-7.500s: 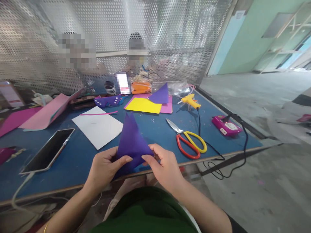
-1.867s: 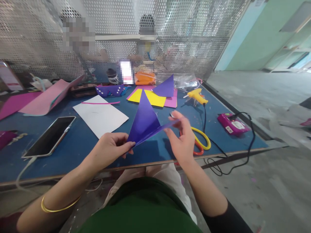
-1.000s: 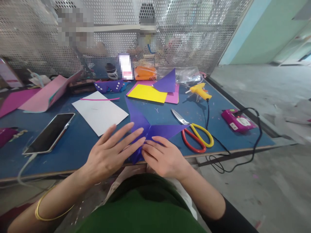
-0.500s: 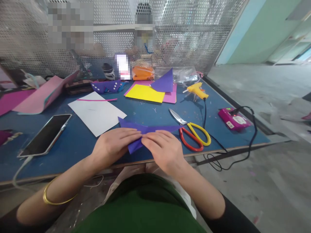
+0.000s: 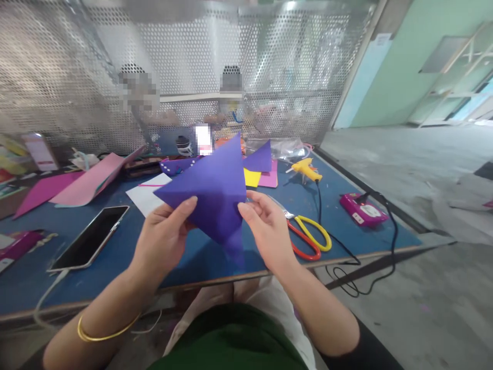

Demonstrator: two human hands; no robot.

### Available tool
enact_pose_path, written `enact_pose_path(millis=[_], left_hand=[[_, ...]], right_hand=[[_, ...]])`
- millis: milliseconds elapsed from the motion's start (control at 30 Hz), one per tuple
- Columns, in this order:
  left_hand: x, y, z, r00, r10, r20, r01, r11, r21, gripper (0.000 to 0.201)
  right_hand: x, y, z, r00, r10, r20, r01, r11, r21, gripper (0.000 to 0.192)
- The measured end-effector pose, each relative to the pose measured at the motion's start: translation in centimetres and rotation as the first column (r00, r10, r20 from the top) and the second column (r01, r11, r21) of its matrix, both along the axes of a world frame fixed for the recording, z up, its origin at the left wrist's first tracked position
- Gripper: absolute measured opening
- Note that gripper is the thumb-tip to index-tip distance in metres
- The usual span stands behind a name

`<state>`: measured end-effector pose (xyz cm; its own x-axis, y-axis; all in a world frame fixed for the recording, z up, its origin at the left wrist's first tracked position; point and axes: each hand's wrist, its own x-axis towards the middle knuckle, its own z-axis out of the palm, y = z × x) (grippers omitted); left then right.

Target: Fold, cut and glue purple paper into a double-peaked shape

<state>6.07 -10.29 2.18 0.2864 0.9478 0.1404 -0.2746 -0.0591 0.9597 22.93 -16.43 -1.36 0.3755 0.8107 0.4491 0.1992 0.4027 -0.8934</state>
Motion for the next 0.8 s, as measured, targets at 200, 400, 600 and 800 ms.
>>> enact_pose_path(millis=[200, 400, 600, 800], left_hand=[[-2.6, -0.7, -2.6, 0.986, -0.062, -0.153, 0.042, 0.99, -0.135, 0.041], [-4.0, -1.1, -3.9, 0.872, -0.23, -0.431, 0.149, 0.965, -0.214, 0.033], [-5.5, -3.8, -5.1, 0.654, -0.068, -0.753, 0.195, 0.977, 0.082, 0.064], [-6.6, -3.3, -6.3, 0.476, 0.443, -0.76, 0.638, 0.421, 0.645, 0.045]], right_hand=[[0.6, 0.4, 0.6, 0.995, 0.039, 0.096, -0.03, 0.996, -0.086, 0.031], [2.9, 1.7, 0.1, 0.9, 0.201, 0.387, -0.104, 0.961, -0.256, 0.032], [4.1, 3.6, -0.9, 0.711, 0.353, 0.608, -0.137, 0.918, -0.372, 0.033], [4.2, 6.1, -1.1, 0.523, 0.488, 0.699, -0.219, 0.87, -0.442, 0.037]])
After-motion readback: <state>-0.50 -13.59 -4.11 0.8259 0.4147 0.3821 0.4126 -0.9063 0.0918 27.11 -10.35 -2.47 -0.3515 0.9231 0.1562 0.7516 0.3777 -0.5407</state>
